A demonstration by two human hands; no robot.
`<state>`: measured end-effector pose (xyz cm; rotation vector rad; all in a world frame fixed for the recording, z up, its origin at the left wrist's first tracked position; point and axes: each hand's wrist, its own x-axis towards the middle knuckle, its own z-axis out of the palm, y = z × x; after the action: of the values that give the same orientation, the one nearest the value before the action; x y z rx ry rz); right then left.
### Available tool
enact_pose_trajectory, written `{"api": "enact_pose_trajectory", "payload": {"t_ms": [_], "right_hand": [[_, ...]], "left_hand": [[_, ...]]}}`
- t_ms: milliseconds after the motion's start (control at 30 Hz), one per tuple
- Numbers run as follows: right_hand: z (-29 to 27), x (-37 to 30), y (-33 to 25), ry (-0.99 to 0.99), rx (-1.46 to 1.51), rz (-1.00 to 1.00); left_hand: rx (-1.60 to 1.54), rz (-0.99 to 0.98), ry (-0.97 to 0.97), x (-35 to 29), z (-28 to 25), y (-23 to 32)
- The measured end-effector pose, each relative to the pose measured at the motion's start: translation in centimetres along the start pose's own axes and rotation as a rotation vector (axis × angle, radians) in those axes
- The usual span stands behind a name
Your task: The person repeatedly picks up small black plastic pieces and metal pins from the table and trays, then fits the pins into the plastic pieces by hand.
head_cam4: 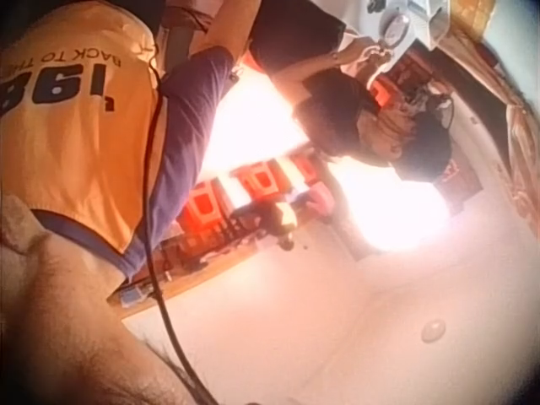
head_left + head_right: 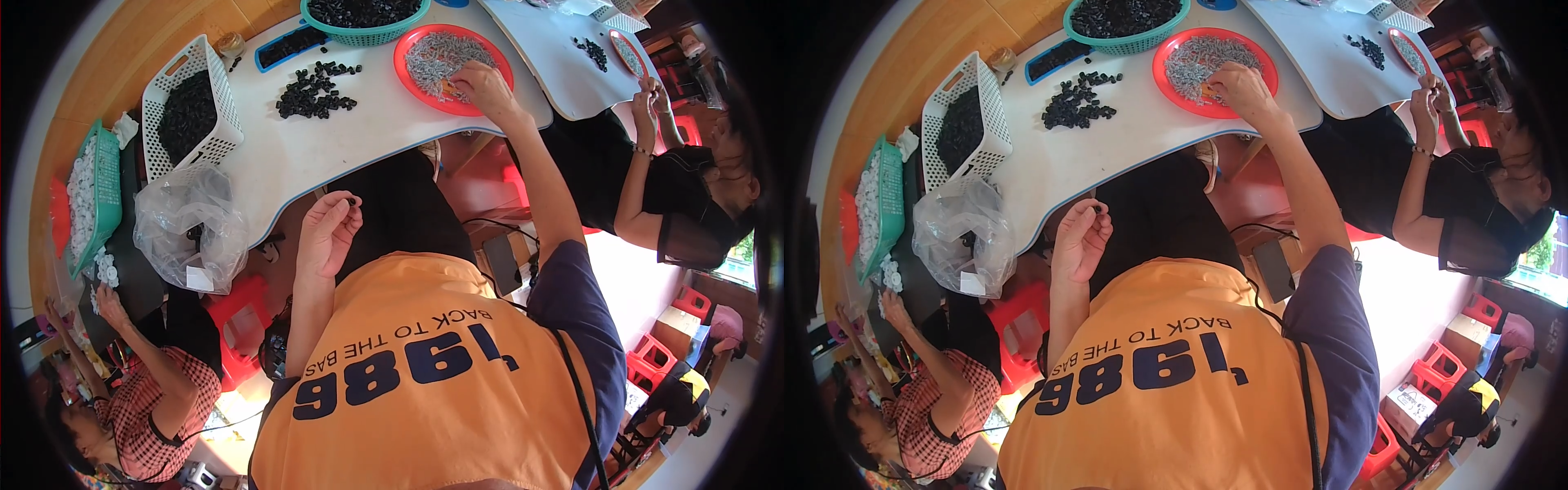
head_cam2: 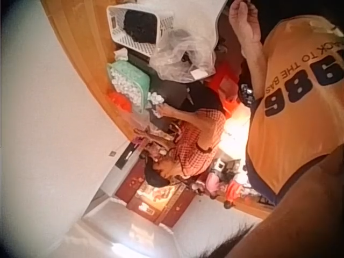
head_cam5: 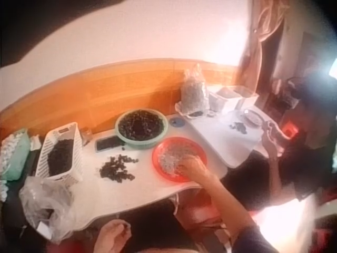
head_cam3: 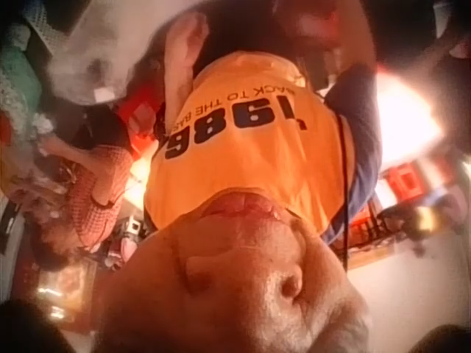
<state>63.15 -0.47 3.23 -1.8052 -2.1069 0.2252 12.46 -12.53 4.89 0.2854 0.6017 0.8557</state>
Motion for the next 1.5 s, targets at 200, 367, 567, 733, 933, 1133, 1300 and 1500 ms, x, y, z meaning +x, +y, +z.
{"api": "enact_pose_trajectory", "payload": {"t_ms": [200,367,567,733,933,1133,1300,1500], "right_hand": [[0.5,0.0,0.6,-0.002,-0.023,-0.009],[1.1,0.2,-0.1,-0.045,-0.082,0.010],[2.5,0.1,0.1,-0.078,-0.116,-0.012],[3.4,0.1,-0.3,-0.094,-0.171,-0.039],[3.2,-0.2,-0.3,-0.082,-0.185,-0.054],[1.5,-0.1,-1.5,0.043,-0.014,0.014],[-0.2,0.2,-3.3,0.133,0.358,0.178],[-0.4,-0.7,-1.9,0.084,1.465,0.482]], "left_hand": [[-0.007,-0.010,0.010,0.5,-0.4,-0.2],[-0.019,-0.010,0.009,0.5,-0.8,-0.1],[-0.009,0.000,0.006,0.6,-1.3,0.2],[-0.012,0.003,0.014,0.3,-1.7,0.0],[-0.010,-0.002,0.016,0.0,-1.3,0.0],[-0.017,-0.002,0.012,-0.1,-1.2,0.3],[0.006,-0.016,0.007,0.6,0.0,0.1],[0.285,0.024,0.003,4.1,5.7,2.2]]}}
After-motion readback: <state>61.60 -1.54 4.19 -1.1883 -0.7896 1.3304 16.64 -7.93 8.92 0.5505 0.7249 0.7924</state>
